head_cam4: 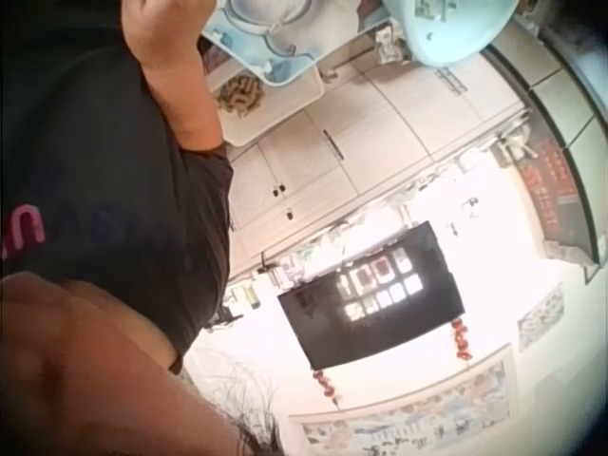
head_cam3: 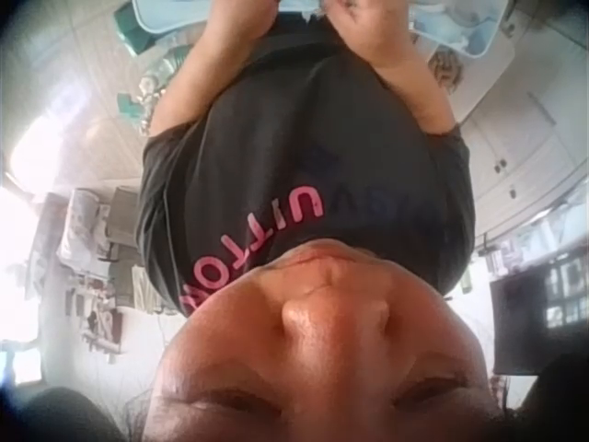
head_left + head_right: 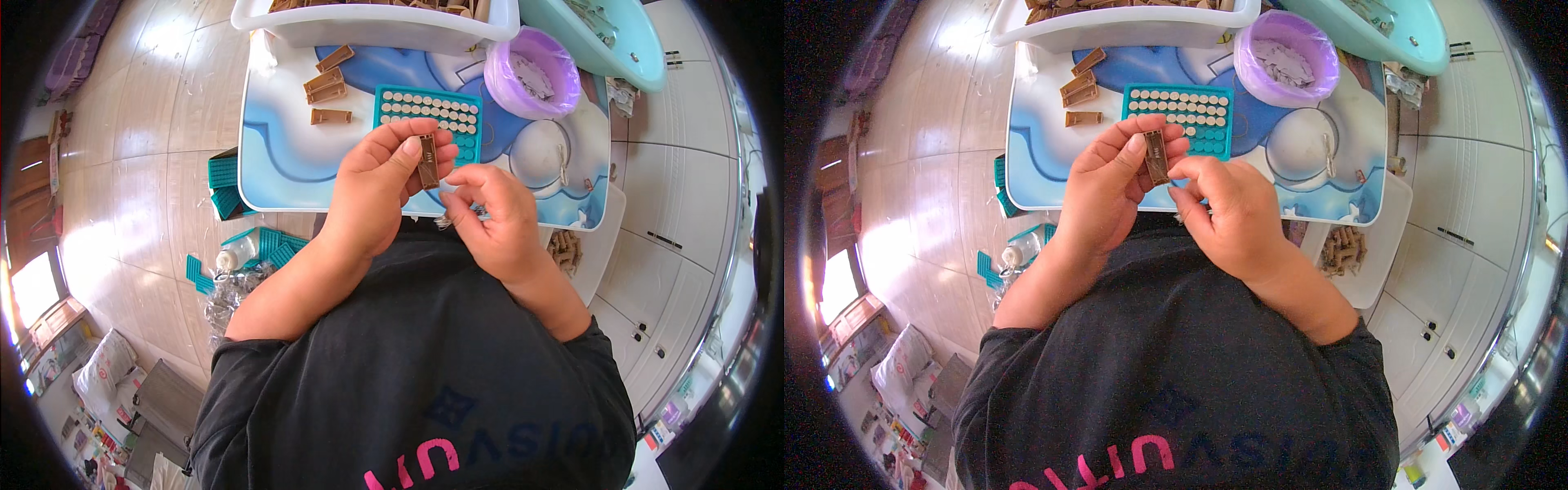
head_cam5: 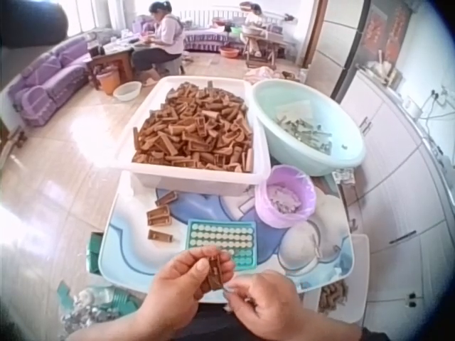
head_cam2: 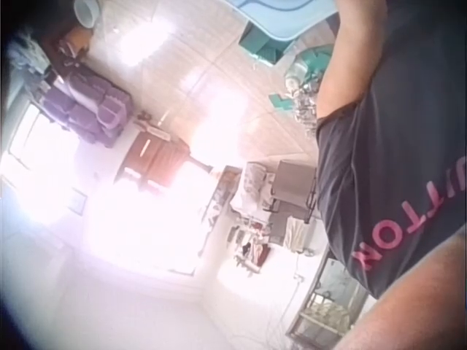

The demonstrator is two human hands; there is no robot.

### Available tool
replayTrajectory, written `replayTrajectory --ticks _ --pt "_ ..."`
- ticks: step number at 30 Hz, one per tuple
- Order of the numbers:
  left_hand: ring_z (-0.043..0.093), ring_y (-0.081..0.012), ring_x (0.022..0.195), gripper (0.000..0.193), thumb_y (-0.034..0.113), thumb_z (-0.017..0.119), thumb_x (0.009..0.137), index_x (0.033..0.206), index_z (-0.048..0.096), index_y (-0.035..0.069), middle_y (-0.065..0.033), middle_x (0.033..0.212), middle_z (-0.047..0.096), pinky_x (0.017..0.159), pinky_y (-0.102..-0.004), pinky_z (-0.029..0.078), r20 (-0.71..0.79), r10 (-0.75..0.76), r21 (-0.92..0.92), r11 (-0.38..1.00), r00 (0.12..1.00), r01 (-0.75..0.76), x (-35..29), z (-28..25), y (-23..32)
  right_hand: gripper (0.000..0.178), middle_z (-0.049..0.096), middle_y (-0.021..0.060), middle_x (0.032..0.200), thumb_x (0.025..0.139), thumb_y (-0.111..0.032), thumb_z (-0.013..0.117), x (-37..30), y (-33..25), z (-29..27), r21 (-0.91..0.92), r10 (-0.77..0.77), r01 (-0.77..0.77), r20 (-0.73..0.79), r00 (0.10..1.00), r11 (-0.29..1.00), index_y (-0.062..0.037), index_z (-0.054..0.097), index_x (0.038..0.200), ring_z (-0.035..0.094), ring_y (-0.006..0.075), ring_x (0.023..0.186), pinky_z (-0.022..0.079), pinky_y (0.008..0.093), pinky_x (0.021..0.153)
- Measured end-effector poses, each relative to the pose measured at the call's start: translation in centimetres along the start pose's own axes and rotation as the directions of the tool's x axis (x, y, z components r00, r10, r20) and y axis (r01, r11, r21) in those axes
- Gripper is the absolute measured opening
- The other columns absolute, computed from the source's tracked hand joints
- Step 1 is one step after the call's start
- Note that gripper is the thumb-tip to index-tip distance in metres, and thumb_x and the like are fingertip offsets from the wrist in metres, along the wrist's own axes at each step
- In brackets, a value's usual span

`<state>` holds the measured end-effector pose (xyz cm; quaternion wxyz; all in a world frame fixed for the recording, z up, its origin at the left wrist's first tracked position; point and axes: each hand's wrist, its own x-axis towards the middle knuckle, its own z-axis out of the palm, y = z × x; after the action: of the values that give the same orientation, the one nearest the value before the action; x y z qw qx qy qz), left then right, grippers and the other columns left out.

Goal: The person assembles small plastic housings and metal clips by hand, threading wires and inserting small parts.

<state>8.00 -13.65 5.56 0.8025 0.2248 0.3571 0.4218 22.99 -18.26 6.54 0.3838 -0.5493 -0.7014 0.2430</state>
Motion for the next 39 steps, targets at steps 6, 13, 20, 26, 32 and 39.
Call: replayTrajectory --ticks 6,13,20,26,32,39 --pt "0.06 -0.0207 0.097 0.022 0.01 0.043 0.096 0.113 0.05 -0.002 -0.0124 0.109 0.059 0.085 -0.0329 0.05 -0.028 0.019 -0.065 0.998 0.999 -0.021 -0.1 0.0 -0.3 0.025 0.061 0.0063 0.068 0.072 -0.002 0.066 -0.7 0.8 1.6 0.192 0.107 -0.107 0.01 0.994 0.976 -0.0086 0.059 0.096 0.059 0.0246 0.061 0.043 0.0348 0.054" --pt "0.06 -0.0198 0.097 0.021 0.01 0.045 0.095 0.112 0.051 0.0 -0.0116 0.109 0.06 0.085 -0.0312 0.049 -0.035 0.055 -0.059 0.997 0.998 -0.057 -0.2 0.2 -0.1 0.027 0.063 0.0072 0.071 0.073 -0.001 0.064 0.1 0.8 0.8 -0.01 -0.175 0.176 0.052 0.983 0.984 -0.0086 0.062 0.099 0.059 0.0244 0.06 0.045 0.034 0.055" --pt "0.06 -0.0197 0.097 0.022 0.011 0.045 0.095 0.113 0.051 0.0 -0.0112 0.109 0.06 0.085 -0.0317 0.05 -0.027 0.055 -0.058 0.997 0.998 -0.057 -0.1 0.3 -0.1 0.025 0.064 0.0083 0.073 0.073 -0.002 0.066 -0.8 0.2 1.9 0.423 0.244 -0.241 0.048 0.968 0.873 -0.0073 0.063 0.097 0.059 0.0238 0.058 0.045 0.0333 0.055" --pt "0.06 -0.0184 0.095 0.023 0.011 0.046 0.095 0.114 0.051 -0.001 -0.0111 0.11 0.06 0.082 -0.0304 0.05 -0.006 0.029 -0.023 0.999 1.0 -0.029 -0.1 -0.1 -0.2 0.017 0.063 0.005 0.076 0.073 -0.006 0.068 1.1 1.2 0.4 -0.096 -0.193 0.18 -0.147 0.97 0.979 -0.0078 0.063 0.089 0.058 0.0243 0.064 0.041 0.0346 0.056" --pt "0.06 -0.015 0.088 0.025 0.01 0.046 0.095 0.116 0.051 -0.003 -0.0119 0.11 0.06 0.077 -0.028 0.05 0.03 -0.009 0.021 1.0 1.0 0.008 -0.2 0.2 -0.4 0.014 0.058 0.0025 0.076 0.071 -0.008 0.068 1.8 1.4 0.2 -0.195 -0.253 0.228 -0.115 0.961 0.954 -0.0091 0.06 0.082 0.056 0.0225 0.068 0.038 0.0345 0.058" --pt "0.06 -0.0159 0.089 0.025 0.01 0.046 0.095 0.115 0.051 -0.003 -0.0119 0.109 0.06 0.077 -0.0282 0.05 0.047 -0.024 0.004 1.0 0.999 0.024 -0.2 0.0 -0.3 0.014 0.058 0.003 0.076 0.071 -0.009 0.068 1.8 1.4 0.4 -0.233 -0.277 0.246 -0.109 0.955 0.941 -0.0092 0.058 0.08 0.056 0.0227 0.066 0.037 0.035 0.057"
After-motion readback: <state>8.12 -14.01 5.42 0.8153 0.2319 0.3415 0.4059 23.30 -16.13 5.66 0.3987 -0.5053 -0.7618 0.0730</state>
